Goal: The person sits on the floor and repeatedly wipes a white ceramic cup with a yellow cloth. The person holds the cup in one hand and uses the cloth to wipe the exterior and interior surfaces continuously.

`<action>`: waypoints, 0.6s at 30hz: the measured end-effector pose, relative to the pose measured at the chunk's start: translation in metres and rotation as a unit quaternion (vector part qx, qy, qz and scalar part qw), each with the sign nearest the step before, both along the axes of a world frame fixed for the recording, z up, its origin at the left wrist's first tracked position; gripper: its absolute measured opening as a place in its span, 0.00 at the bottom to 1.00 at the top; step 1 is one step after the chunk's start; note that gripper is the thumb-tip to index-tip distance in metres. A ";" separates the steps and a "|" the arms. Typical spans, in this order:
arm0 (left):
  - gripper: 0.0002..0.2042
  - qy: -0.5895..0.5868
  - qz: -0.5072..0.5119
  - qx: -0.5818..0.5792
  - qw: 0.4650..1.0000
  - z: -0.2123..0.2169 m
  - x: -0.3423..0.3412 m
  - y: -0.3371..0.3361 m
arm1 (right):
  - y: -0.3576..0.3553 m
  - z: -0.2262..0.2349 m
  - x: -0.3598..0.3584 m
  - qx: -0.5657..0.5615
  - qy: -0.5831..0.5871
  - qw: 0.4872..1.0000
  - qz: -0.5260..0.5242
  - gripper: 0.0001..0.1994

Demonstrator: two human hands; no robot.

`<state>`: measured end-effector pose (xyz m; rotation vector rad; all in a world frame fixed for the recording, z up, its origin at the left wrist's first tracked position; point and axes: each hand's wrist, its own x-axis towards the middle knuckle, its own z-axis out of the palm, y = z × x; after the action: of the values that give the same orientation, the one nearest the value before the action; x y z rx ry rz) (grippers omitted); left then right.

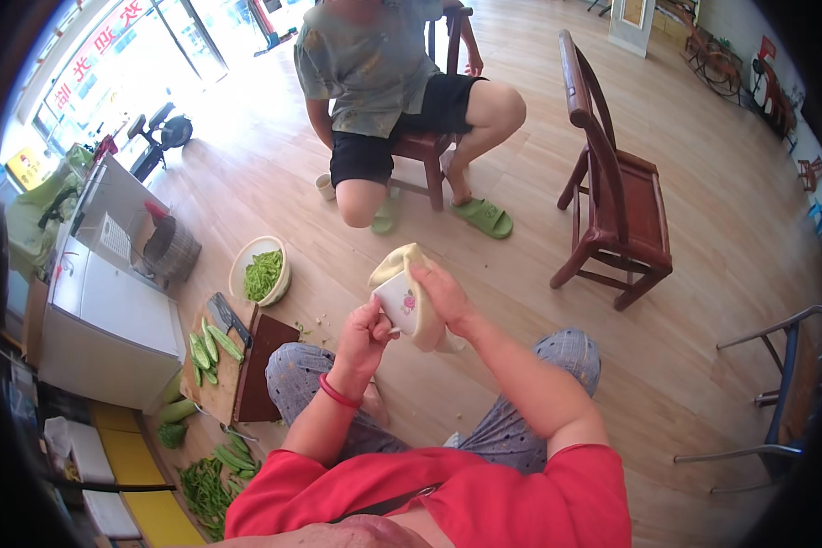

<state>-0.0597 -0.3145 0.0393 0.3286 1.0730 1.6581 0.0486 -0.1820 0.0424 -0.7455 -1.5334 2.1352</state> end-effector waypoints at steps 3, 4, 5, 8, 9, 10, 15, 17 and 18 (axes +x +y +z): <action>0.12 -0.115 -0.059 0.058 0.990 0.005 -0.003 0.007 | 0.006 0.009 0.009 -0.176 0.100 0.979 0.042 0.20; 0.12 -0.159 -0.078 0.079 0.981 0.006 -0.002 0.008 | 0.006 0.014 0.012 -0.207 0.123 0.969 0.052 0.19; 0.11 -0.187 -0.082 0.086 0.975 0.005 0.001 0.009 | 0.004 0.018 0.016 -0.167 0.139 0.975 0.043 0.19; 0.12 -0.245 -0.106 0.099 0.959 0.000 0.012 0.008 | -0.002 0.021 0.030 0.008 0.149 0.988 0.036 0.17; 0.13 -0.248 -0.122 0.096 0.956 -0.002 0.010 0.007 | 0.001 0.020 0.038 0.104 0.125 0.986 0.048 0.17; 0.15 -0.252 -0.135 0.094 0.954 -0.007 0.008 0.005 | 0.001 0.021 0.043 0.198 0.101 0.973 0.060 0.16; 0.18 -0.115 -0.065 0.034 0.991 -0.016 0.019 0.020 | -0.018 0.019 0.050 0.387 -0.008 0.922 0.016 0.17; 0.19 0.052 0.019 0.008 0.998 -0.019 0.028 0.026 | -0.019 0.015 0.047 0.282 -0.029 0.957 -0.062 0.17; 0.20 0.136 0.061 -0.006 0.989 -0.020 0.031 0.028 | -0.020 0.014 0.046 0.228 -0.038 0.968 -0.100 0.17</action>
<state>-0.0284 -0.2864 0.0188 0.5004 1.3278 1.7497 0.0947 -0.2018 0.0567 -0.7823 -1.8124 1.5427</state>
